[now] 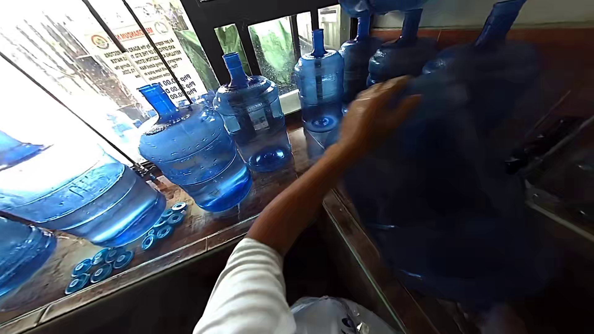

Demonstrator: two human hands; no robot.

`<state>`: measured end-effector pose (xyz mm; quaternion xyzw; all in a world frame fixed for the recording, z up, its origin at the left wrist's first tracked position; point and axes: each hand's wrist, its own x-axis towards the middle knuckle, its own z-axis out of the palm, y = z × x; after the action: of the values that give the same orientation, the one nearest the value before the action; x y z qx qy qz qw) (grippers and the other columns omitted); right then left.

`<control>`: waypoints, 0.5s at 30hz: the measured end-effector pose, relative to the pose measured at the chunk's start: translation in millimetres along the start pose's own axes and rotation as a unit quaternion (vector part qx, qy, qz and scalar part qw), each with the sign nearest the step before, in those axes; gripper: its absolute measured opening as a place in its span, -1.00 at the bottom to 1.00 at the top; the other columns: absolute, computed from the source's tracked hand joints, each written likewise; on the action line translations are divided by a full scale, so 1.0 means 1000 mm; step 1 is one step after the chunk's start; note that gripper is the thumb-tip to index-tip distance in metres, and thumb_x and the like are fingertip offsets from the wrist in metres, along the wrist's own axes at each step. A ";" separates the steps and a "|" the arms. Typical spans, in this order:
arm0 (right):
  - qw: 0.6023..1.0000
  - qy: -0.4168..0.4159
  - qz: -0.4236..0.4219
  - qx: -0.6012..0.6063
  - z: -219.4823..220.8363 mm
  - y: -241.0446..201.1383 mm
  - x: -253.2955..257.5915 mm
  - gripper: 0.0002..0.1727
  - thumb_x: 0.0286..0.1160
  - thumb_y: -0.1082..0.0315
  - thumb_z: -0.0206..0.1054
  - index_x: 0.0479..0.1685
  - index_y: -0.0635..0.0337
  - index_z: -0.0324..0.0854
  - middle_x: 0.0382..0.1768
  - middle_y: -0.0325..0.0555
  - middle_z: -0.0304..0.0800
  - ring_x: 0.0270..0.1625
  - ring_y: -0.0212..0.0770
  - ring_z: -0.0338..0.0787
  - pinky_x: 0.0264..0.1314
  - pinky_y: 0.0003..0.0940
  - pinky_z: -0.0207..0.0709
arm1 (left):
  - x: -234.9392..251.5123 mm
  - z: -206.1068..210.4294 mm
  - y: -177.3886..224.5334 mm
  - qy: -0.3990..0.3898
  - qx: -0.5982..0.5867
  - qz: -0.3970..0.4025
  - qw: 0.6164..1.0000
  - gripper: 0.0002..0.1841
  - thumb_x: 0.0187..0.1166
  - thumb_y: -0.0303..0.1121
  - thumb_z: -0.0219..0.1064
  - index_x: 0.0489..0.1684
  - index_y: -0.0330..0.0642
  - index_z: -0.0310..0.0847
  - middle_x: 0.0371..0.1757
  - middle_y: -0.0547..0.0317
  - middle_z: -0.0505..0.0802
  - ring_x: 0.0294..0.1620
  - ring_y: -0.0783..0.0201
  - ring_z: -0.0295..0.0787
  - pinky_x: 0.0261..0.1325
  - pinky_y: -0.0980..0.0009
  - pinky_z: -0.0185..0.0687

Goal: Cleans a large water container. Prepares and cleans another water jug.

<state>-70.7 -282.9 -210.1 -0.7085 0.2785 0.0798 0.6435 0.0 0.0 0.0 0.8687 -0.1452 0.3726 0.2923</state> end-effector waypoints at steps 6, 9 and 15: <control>0.929 -0.078 -0.362 -0.016 0.023 -0.052 0.028 -0.34 0.78 0.08 0.10 0.58 0.51 0.26 0.10 0.06 0.70 -0.11 -0.38 0.80 -0.02 -0.35 0.75 | -0.096 -0.078 -0.171 0.208 -0.123 -0.297 0.924 -0.60 0.73 -0.30 0.25 0.36 -0.44 0.58 0.35 -0.23 0.73 0.34 0.11 0.70 0.42 0.18 0.59; 0.859 -0.133 -0.494 -0.021 0.074 -0.144 0.021 -0.23 0.61 0.07 0.22 0.77 0.26 0.17 0.44 0.13 0.59 0.26 -0.23 0.78 0.31 -0.20 0.72 | -0.163 -0.068 -0.219 0.293 -0.133 -0.413 0.852 -0.51 0.81 -0.10 0.15 0.46 -0.32 0.57 0.49 -0.14 0.68 0.54 0.08 0.56 0.61 0.05 0.41; 0.662 -0.274 -0.696 -0.058 0.233 -0.241 -0.031 0.01 0.47 0.21 0.43 0.89 0.30 -0.08 0.85 0.25 0.02 0.64 -0.05 0.55 0.52 -0.21 0.58 | -0.243 -0.014 -0.237 0.362 -0.189 -0.453 0.792 -0.36 0.93 -0.08 -0.35 0.68 -0.48 0.22 0.62 -0.33 0.49 0.62 0.13 0.45 0.69 0.19 0.30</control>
<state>80.7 -47.2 -23.1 -0.6781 -0.4896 -0.1843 0.5163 -61.7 203.1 -264.8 0.5641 0.3139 0.4496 0.6174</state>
